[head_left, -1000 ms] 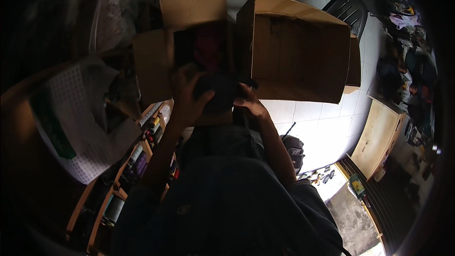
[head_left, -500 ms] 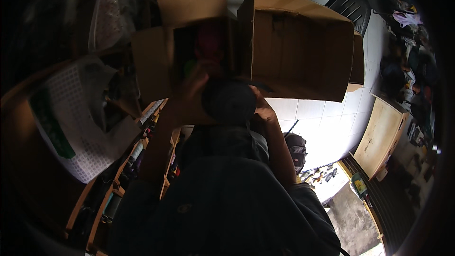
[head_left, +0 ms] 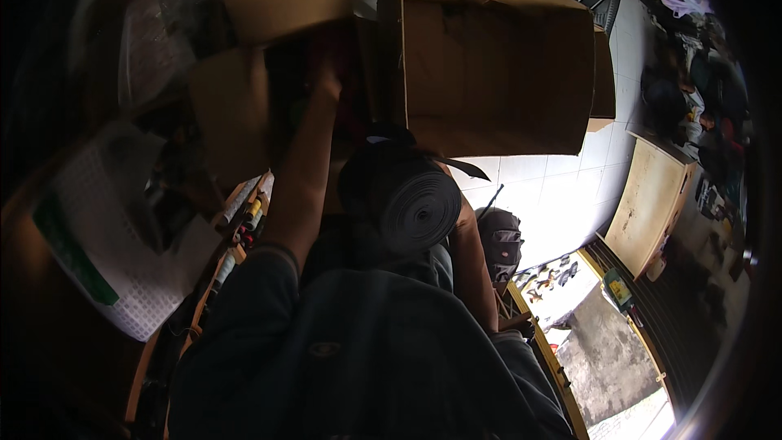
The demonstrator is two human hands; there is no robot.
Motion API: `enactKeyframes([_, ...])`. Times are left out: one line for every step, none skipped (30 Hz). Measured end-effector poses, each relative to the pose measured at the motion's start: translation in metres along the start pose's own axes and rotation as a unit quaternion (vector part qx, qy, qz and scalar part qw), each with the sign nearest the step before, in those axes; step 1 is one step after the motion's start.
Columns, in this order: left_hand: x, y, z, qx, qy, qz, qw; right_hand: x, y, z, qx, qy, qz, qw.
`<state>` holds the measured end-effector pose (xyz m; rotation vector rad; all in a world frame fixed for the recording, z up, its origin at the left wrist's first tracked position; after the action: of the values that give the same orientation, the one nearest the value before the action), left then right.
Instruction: The person organizes rolls of colored ribbons and tape by retrieving them from boxes and placing them onto shelves in a storage area.
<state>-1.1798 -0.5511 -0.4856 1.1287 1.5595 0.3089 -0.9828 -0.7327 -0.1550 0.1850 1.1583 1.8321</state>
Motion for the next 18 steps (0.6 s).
enactKeyframes([0.0, 0.003, 0.001, 0.0, 0.011, -0.006, 1.0, -0.003, -0.001, 0.0, 0.011, 0.006, -0.011, 1.0])
enactKeyframes([-0.001, 0.005, 0.0, 0.011, 0.027, -0.016, 0.999, -0.006, -0.005, -0.001, 0.003, 0.01, -0.026, 1.0])
enactKeyframes([-0.005, 0.012, 0.0, 0.029, 0.04, -0.025, 0.998, -0.011, -0.009, -0.001, -0.005, 0.012, -0.044, 0.999])
enactKeyframes([-0.011, 0.018, -0.003, 0.049, 0.055, -0.035, 0.997, -0.017, -0.017, -0.004, -0.031, 0.011, -0.065, 0.997])
enactKeyframes([-0.016, 0.024, -0.006, 0.071, 0.072, -0.043, 0.994, -0.019, -0.023, -0.004, -0.051, 0.002, -0.067, 0.996])
enactKeyframes([-0.023, 0.035, -0.005, 0.099, 0.077, -0.048, 0.991, -0.024, -0.025, -0.002, -0.071, -0.012, -0.078, 0.994])
enactKeyframes([-0.032, 0.037, -0.015, 0.126, 0.1, -0.061, 0.985, -0.021, -0.026, 0.001, -0.083, -0.025, -0.053, 0.995])
enactKeyframes([-0.041, 0.039, -0.024, 0.155, 0.121, -0.075, 0.978, -0.02, -0.028, 0.003, -0.084, -0.027, -0.038, 0.995])
enactKeyframes([-0.053, 0.044, -0.031, 0.193, 0.133, -0.086, 0.968, -0.021, -0.027, 0.006, -0.084, -0.031, -0.03, 0.996])
enactKeyframes([-0.063, 0.055, -0.036, 0.236, 0.135, -0.089, 0.958, -0.025, -0.021, 0.012, -0.074, -0.03, -0.041, 0.996])
enactKeyframes([-0.076, 0.063, -0.041, 0.279, 0.136, -0.092, 0.946, -0.031, -0.02, 0.013, -0.074, -0.03, -0.054, 0.995])
enactKeyframes([-0.1, 0.06, -0.062, 0.322, 0.154, -0.116, 0.927, -0.028, -0.024, 0.013, -0.073, -0.016, -0.043, 0.996])
enactKeyframes([-0.115, 0.075, -0.065, 0.373, 0.138, -0.108, 0.911, -0.04, -0.025, 0.012, -0.081, -0.028, -0.073, 0.994])
enactKeyframes([-0.14, 0.071, -0.085, 0.407, 0.153, -0.131, 0.891, -0.038, -0.034, 0.009, -0.084, -0.012, -0.066, 0.994])
enactKeyframes([-0.164, 0.075, -0.097, 0.443, 0.158, -0.138, 0.872, -0.042, -0.038, 0.008, -0.087, -0.007, -0.076, 0.993])
enactKeyframes([-0.183, 0.077, -0.109, 0.484, 0.168, -0.137, 0.848, -0.047, -0.042, 0.007, -0.083, -0.001, -0.088, 0.993])
enactKeyframes([-0.202, 0.084, -0.12, 0.53, 0.181, -0.127, 0.818, -0.051, -0.046, 0.006, -0.077, 0.003, -0.1, 0.992])
enactKeyframes([-0.222, 0.089, -0.131, 0.576, 0.196, -0.122, 0.784, -0.055, -0.049, 0.006, -0.095, 0.002, -0.098, 0.991])
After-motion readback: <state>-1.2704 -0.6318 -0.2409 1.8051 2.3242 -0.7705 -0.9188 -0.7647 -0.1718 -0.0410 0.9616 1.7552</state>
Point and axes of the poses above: each hand's wrist, its own x-axis towards the middle knuckle, its own y-axis out of the palm, z = x × y, the point moved 8 cm from there along x, towards the middle knuckle, and after that the axes turned 2 degrees about y, right-handed, at the moved point
